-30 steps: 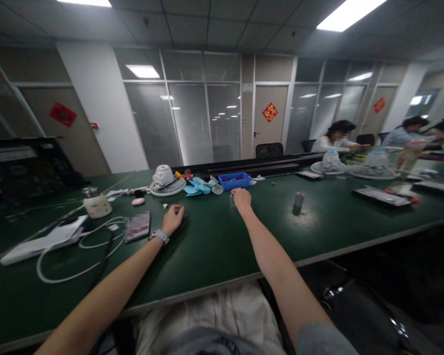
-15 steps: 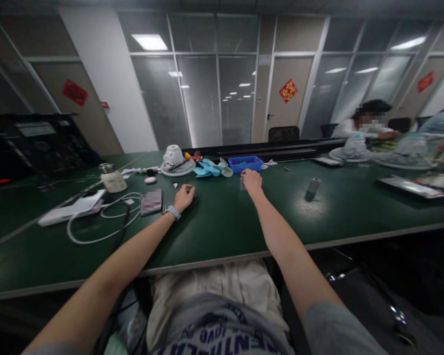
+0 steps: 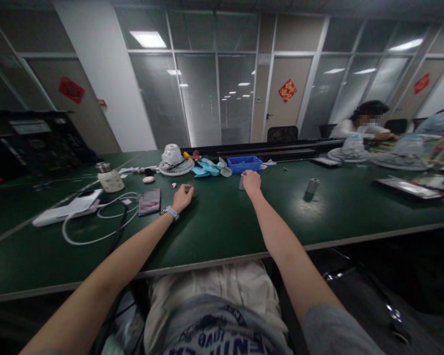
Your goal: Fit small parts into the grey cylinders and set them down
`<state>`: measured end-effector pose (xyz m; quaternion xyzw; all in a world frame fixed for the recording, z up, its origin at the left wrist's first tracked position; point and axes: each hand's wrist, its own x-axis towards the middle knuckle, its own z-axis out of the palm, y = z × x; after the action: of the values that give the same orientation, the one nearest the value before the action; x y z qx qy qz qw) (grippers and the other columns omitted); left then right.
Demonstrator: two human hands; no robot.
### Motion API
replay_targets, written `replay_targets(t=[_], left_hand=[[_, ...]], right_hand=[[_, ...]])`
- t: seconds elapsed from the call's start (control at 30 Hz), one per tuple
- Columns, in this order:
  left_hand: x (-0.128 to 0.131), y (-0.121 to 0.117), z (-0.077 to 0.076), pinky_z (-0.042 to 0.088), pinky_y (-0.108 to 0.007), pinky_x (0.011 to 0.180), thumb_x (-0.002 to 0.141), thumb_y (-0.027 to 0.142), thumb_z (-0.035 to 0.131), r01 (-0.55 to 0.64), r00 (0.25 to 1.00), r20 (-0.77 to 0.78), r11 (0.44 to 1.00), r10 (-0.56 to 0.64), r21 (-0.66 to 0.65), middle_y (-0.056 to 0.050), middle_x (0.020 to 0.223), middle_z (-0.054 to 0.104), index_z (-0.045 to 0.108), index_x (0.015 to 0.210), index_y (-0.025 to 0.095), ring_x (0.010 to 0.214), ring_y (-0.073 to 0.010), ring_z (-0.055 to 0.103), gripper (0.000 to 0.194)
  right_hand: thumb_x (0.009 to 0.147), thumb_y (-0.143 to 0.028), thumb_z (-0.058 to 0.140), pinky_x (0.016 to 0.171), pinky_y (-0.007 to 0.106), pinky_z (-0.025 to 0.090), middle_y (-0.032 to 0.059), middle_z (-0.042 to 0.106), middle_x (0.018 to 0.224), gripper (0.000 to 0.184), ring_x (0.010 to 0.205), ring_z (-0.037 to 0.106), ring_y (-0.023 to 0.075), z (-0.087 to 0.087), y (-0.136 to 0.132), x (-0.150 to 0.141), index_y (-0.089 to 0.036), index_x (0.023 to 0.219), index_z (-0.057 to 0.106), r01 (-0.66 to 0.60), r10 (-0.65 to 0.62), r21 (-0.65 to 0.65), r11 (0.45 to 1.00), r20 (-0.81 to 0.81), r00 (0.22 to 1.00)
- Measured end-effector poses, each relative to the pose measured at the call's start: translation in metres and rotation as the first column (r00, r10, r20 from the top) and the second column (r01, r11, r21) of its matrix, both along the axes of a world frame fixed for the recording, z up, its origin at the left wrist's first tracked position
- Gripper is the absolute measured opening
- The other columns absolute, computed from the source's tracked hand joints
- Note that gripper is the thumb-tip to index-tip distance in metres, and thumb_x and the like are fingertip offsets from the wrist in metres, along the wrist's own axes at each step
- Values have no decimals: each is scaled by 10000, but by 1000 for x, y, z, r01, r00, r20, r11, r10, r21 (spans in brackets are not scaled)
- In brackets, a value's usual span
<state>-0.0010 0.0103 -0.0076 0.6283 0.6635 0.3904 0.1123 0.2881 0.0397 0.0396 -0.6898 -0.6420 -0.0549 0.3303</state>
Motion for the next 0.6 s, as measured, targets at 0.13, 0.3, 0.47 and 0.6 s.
replay_targets(t=[0.13, 0.3, 0.47, 0.6], left_hand=[[0, -1, 2, 440, -305, 742, 865, 433, 435, -2, 1000, 0, 1000, 2, -6, -84, 923, 680, 561, 1075, 186, 819, -210, 631, 347], [2, -3, 4, 442, -307, 753, 865, 432, 432, -13, 1000, -22, 1000, 12, -13, -88, 939, 678, 564, 1076, 184, 848, -219, 631, 351], [3, -5, 4, 445, -303, 766, 864, 422, 440, -24, 999, -44, 1000, 23, -16, -82, 956, 680, 563, 1078, 193, 875, -215, 632, 336], [2, -5, 4, 445, -305, 745, 859, 421, 447, -22, 999, -33, 1000, 22, -8, -79, 935, 681, 567, 1065, 196, 849, -215, 632, 328]], right_hand=[[854, -316, 534, 833, 272, 441, 86, 696, 962, 242, 918, 628, 194, -2, 2, 3, -197, 970, 709, -24, 24, 6, 1000, -74, 997], [818, -350, 578, 821, 273, 455, 67, 703, 958, 228, 914, 637, 190, -8, 6, 8, -216, 942, 714, -35, 29, -31, 999, -171, 985], [692, -498, 673, 867, 297, 453, 44, 709, 963, 486, 967, 632, 196, -24, 10, 17, -234, 1100, 650, -134, 115, -29, 991, -359, 926], [578, -446, 768, 901, 309, 445, 88, 690, 1032, 716, 1004, 623, 203, -39, 16, 20, -159, 1205, 573, -153, 85, -102, 983, -485, 870]])
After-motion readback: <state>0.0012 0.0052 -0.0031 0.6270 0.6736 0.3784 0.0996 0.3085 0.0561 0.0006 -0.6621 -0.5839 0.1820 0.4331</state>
